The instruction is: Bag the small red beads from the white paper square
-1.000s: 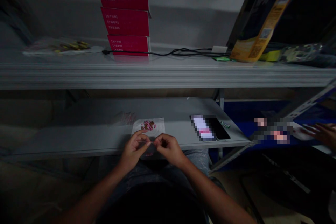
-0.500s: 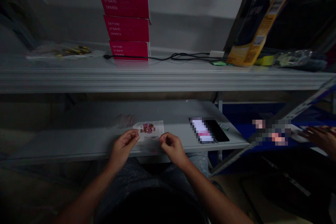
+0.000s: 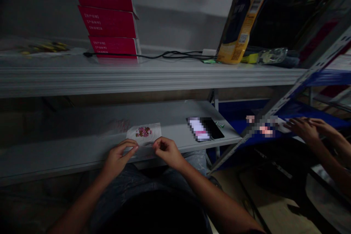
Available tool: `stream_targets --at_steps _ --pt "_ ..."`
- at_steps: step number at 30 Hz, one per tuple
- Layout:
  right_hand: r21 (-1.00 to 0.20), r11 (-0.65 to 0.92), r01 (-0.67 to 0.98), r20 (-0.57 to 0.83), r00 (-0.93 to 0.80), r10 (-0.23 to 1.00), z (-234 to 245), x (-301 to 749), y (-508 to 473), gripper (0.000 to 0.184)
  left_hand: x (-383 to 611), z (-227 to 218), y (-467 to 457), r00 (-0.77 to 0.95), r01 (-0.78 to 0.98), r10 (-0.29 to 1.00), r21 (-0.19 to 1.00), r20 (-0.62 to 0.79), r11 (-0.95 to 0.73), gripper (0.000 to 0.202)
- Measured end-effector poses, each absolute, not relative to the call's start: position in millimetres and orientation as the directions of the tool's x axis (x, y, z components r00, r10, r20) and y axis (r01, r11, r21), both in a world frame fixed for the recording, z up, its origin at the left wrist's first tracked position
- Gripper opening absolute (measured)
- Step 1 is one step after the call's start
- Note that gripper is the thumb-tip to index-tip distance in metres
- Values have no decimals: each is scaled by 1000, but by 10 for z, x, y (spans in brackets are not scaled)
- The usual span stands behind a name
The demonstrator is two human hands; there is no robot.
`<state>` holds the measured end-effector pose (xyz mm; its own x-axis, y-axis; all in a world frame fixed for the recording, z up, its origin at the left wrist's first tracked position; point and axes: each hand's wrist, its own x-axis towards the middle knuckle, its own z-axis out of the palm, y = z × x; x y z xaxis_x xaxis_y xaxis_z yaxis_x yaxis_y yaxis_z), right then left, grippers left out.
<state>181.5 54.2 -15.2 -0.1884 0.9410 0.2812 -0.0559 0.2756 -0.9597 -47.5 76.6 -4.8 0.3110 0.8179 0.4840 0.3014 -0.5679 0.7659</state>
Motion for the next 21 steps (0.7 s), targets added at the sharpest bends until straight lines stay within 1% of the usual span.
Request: stream_targets --at_steps 2,5,8,11,17,19,21 --pt "-959 283 -32 284 -206 937 -130 1797 513 14 -478 -39 760 320 283 812 769 487 -573 12" --pt "-950 307 47 289 -232 929 -75 1781 476 15 -450 -10 729 336 247 810 785 480 -568 12" --pt "-940 333 77 311 -209 927 -21 1789 473 16 -401 30 698 329 241 822 800 465 -549 11" --pt "-942 332 43 320 -177 931 -5 1794 496 18 -375 39 696 295 239 839 815 457 -528 12" --pt "-958 284 -43 287 -127 950 -126 1760 535 23 -399 3 718 254 223 859 837 444 -499 13" --pt "-963 255 -90 263 -103 959 -159 1772 551 23 -396 14 723 232 204 864 846 447 -493 13" --pt "-968 215 -128 225 -72 972 -154 1805 573 21 -364 35 737 169 173 882 868 439 -465 14"
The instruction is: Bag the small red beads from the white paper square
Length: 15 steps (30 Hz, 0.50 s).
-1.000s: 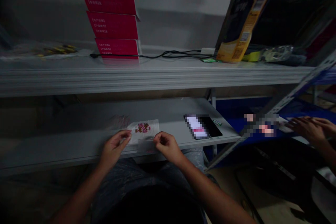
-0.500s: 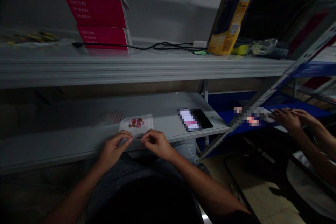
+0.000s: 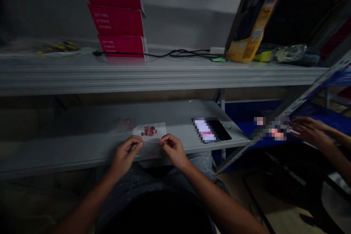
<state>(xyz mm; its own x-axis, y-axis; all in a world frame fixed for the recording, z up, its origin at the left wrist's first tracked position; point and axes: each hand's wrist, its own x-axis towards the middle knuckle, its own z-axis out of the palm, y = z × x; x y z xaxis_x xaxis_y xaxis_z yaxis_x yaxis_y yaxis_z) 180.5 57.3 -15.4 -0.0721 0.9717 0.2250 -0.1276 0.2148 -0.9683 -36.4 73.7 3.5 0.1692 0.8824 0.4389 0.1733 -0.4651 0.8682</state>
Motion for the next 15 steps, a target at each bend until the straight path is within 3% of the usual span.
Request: stream_targets --at_steps 4,9,12,15 --pt "-955 296 -8 296 -59 953 -42 1895 660 30 -195 81 826 47 132 925 916 377 -380 15" --pt "-916 340 213 328 -89 940 122 2087 1027 29 -72 183 1052 178 154 917 911 356 -383 20" --pt "-900 333 281 353 22 935 196 2343 1451 33 -318 266 1247 166 326 897 836 409 -441 26" --pt "-797 139 589 207 51 977 235 2639 1894 35 -792 318 1488 102 574 863 679 495 -457 37"
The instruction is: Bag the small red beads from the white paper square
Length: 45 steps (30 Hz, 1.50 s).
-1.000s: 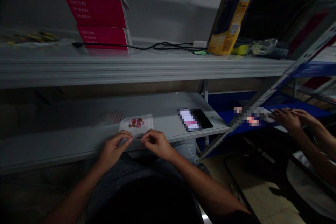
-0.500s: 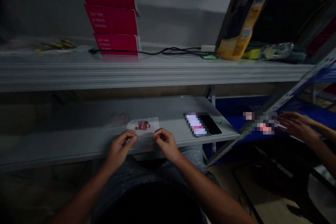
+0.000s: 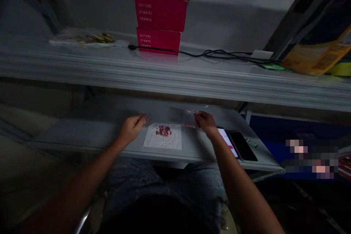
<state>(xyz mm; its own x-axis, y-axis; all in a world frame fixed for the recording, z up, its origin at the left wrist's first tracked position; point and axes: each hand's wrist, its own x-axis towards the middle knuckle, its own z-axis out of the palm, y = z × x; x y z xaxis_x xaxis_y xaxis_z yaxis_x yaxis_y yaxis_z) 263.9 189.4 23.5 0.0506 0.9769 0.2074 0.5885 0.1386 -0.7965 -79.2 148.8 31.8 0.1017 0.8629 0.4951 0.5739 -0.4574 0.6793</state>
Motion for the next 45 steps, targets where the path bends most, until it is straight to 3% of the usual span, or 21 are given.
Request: stream_targets --at_steps 2,4,5,7,10,13,16,22,24,28,34,38,45 --pt "-575 32 817 110 39 993 226 2781 2099 31 -1132 321 1662 85 702 858 581 507 -412 30" --pt "-449 -23 893 99 75 992 195 2838 2187 25 -1420 298 1829 170 736 849 508 500 -447 20" --pt "-417 -40 908 120 99 988 176 2833 2185 31 -1533 279 1902 216 733 843 489 492 -473 14" --pt "-366 -44 929 172 115 978 139 2771 2107 46 -1693 231 2026 255 731 870 504 423 -460 32" --pt "-321 37 946 257 49 965 91 2615 1870 43 -1791 163 2151 271 713 931 598 246 -366 67" --pt "-339 166 926 308 -58 950 48 2484 1608 30 -1778 141 2214 303 650 938 683 167 -332 65" --pt "-382 235 894 306 -117 945 14 2414 1412 24 -1725 176 2215 304 604 935 721 185 -339 58" --pt "-547 400 735 323 -256 911 83 2194 1133 19 -1505 317 1975 297 611 912 678 283 -410 52" --pt "-574 506 644 357 -359 862 151 2034 994 23 -1347 384 1787 375 593 876 647 304 -479 54" --pt "-608 678 414 452 -522 724 279 1724 673 47 -967 510 1308 498 511 804 638 326 -576 50" --pt "-655 687 314 430 -592 681 295 1669 381 48 -602 451 850 608 208 770 897 193 -389 36" --pt "-700 662 268 387 -636 668 288 1716 342 51 -517 378 808 672 187 730 927 121 -326 27" --pt "-693 664 281 332 -693 640 249 1730 366 39 -399 275 778 711 221 703 937 34 -269 36"
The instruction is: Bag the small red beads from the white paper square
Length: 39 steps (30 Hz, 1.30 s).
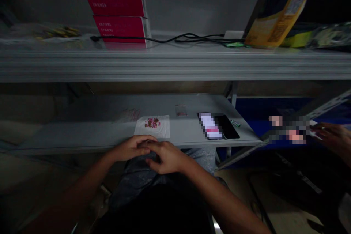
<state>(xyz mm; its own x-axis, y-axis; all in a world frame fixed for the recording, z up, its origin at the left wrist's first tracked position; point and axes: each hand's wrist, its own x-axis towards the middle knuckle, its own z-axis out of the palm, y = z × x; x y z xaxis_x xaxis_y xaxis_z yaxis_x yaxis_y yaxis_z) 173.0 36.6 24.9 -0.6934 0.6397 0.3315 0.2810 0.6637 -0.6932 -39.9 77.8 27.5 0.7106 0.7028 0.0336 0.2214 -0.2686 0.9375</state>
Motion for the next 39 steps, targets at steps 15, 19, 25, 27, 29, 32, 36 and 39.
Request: stream_targets --at_steps 15,19,25,27,29,32,36,39 --pt "-634 722 276 345 -735 584 252 1772 178 36 -452 162 551 721 248 678 861 143 -444 39" --pt "-656 733 179 491 -637 594 243 1747 147 33 -490 281 533 705 256 674 806 222 -534 34" --pt "-838 498 225 399 -370 839 184 1815 636 24 -648 258 829 477 140 857 946 196 -294 33" --pt "-806 477 350 386 -298 873 146 1873 947 21 -631 216 979 422 -61 895 989 146 -132 43" --pt "-714 462 526 356 -295 887 105 1926 1244 20 -575 163 1111 427 -243 899 970 95 13 58" --pt "-584 453 673 262 -371 891 33 1965 1548 19 -480 58 1230 481 -325 876 936 39 137 67" --pt "-546 456 703 190 -426 884 -55 1961 1684 16 -440 -75 1253 455 -285 890 949 14 132 57" --pt "-523 461 716 170 -443 880 -83 1945 1703 17 -455 -110 1235 458 -317 888 941 40 121 55"
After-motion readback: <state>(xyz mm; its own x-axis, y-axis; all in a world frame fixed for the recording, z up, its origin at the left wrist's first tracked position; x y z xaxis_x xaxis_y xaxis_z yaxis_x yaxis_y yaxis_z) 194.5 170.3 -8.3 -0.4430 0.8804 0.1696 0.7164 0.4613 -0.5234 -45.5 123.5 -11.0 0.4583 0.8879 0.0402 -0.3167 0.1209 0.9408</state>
